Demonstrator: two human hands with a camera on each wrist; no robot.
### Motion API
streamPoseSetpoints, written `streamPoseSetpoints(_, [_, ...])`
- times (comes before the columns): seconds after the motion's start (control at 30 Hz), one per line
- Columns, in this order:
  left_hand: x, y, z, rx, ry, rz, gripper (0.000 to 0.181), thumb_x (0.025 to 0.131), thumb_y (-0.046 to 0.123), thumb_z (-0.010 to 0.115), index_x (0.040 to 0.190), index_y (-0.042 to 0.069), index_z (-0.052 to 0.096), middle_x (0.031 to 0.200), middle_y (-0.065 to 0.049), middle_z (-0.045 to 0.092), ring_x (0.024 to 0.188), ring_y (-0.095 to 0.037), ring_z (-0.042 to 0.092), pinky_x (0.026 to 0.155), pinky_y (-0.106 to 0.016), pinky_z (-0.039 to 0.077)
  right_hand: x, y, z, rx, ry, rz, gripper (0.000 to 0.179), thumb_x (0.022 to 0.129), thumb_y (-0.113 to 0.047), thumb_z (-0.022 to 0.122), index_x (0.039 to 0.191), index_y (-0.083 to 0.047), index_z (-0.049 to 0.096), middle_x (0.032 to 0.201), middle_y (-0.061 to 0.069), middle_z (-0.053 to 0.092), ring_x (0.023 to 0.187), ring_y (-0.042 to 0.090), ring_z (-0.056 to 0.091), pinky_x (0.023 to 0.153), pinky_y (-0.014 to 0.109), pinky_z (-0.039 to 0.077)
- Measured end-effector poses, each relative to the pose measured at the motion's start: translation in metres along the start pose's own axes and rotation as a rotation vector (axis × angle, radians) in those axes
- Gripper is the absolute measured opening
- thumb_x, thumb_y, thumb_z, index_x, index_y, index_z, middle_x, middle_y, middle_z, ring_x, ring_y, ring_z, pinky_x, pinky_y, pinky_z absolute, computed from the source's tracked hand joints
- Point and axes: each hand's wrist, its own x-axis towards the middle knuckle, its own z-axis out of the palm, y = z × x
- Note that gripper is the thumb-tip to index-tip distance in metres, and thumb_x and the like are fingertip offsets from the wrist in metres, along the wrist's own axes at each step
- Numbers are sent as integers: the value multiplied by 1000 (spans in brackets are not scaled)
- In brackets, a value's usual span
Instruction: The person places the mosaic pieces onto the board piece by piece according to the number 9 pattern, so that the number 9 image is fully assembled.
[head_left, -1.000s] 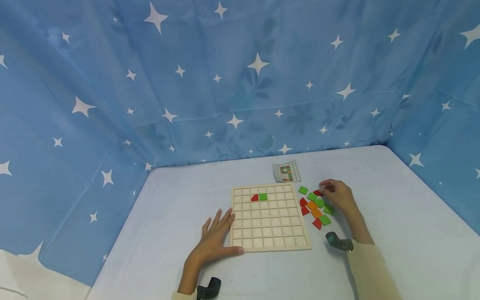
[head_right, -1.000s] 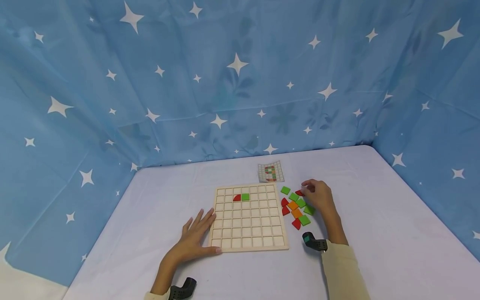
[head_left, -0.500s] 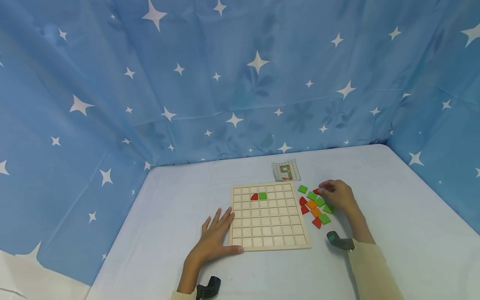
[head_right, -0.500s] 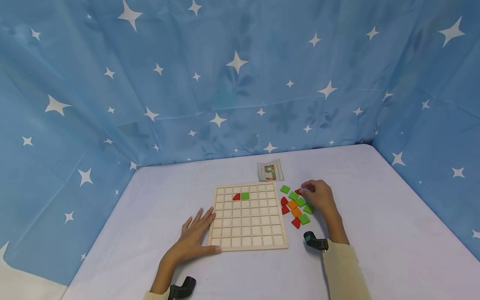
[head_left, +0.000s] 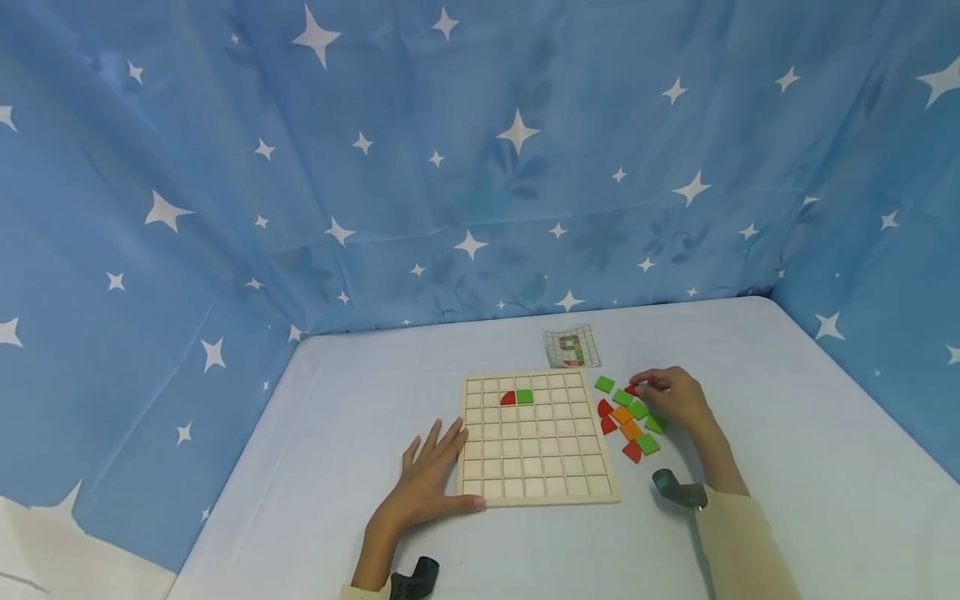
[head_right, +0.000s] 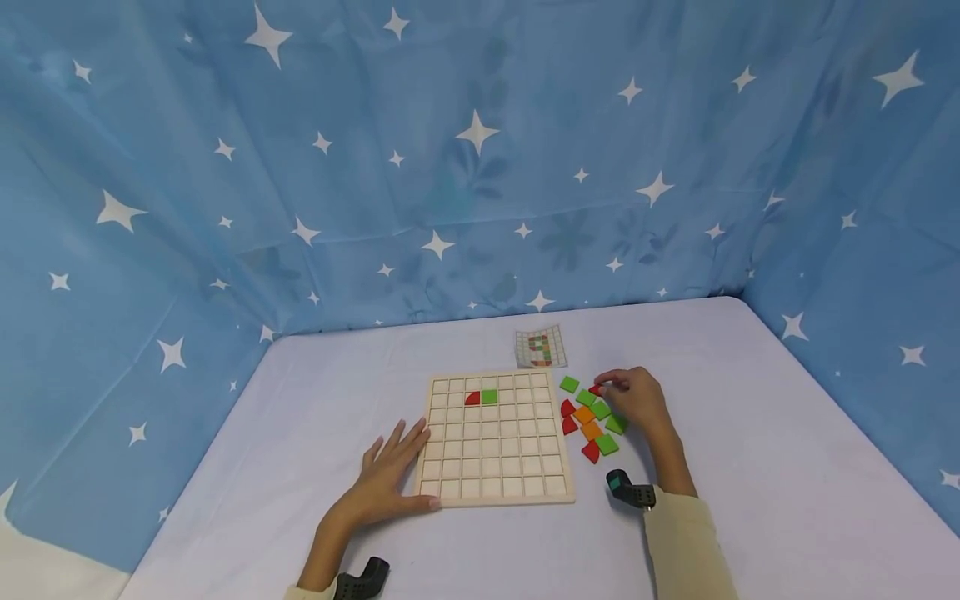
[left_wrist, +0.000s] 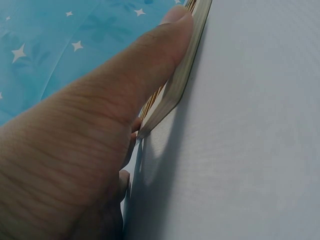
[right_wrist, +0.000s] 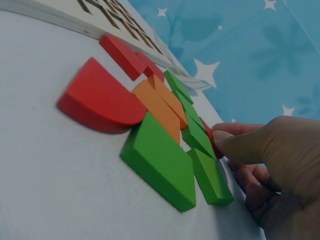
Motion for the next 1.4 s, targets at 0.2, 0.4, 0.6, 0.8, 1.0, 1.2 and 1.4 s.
streamPoseSetpoints(0.2, [-1,0,2,11,12,4,106,73,66,72,155,14,29,164,-1,18,152,-36,7,116,-65,3,-3,0,-2,-10,-8,-25,28,92,-17,67,115,-3,69,115,24,58,107,41,52,94,58,47])
streamPoseSetpoints(0.4, [0,0,5,11,27,7,107,72,67,72,155,14,29,164,-1,19,153,-35,7,116,-64,3,-4,-1,-3,-11,4,-11,26,89,-13,69,112,0,67,116,27,58,109,42,52,99,59,45])
streamPoseSetpoints(0.6, [-3,0,6,3,19,3,106,73,68,71,154,13,31,164,-2,19,152,-37,8,116,-64,3,-6,1,-1,2,20,7,25,88,-11,71,104,2,58,101,22,61,95,34,55,88,46,52])
streamPoseSetpoints(0.8, [-3,-1,4,1,26,13,105,73,67,71,154,13,31,164,-2,19,152,-37,8,115,-64,4,-7,1,-1,23,71,29,26,89,-14,71,104,3,58,89,14,59,83,25,53,74,28,48])
streamPoseSetpoints(1.0, [-1,0,4,-12,28,12,105,73,67,71,154,14,31,164,-1,19,152,-36,7,116,-63,3,-8,-1,-2,57,138,56,24,94,-17,64,105,3,59,100,22,61,89,31,54,81,39,52])
streamPoseSetpoints(1.2, [-1,1,4,-11,18,-4,106,72,67,72,155,15,30,164,1,18,153,-34,6,116,-63,1,-7,-3,-4,101,221,80,32,102,-27,51,108,3,57,108,25,66,93,31,60,84,37,52])
streamPoseSetpoints(1.4, [-1,0,3,-7,21,7,106,72,65,73,154,13,31,164,-2,20,152,-37,7,115,-65,3,-9,-3,-8,230,298,148,39,103,-35,48,115,2,53,111,23,71,76,4,68,66,6,47])
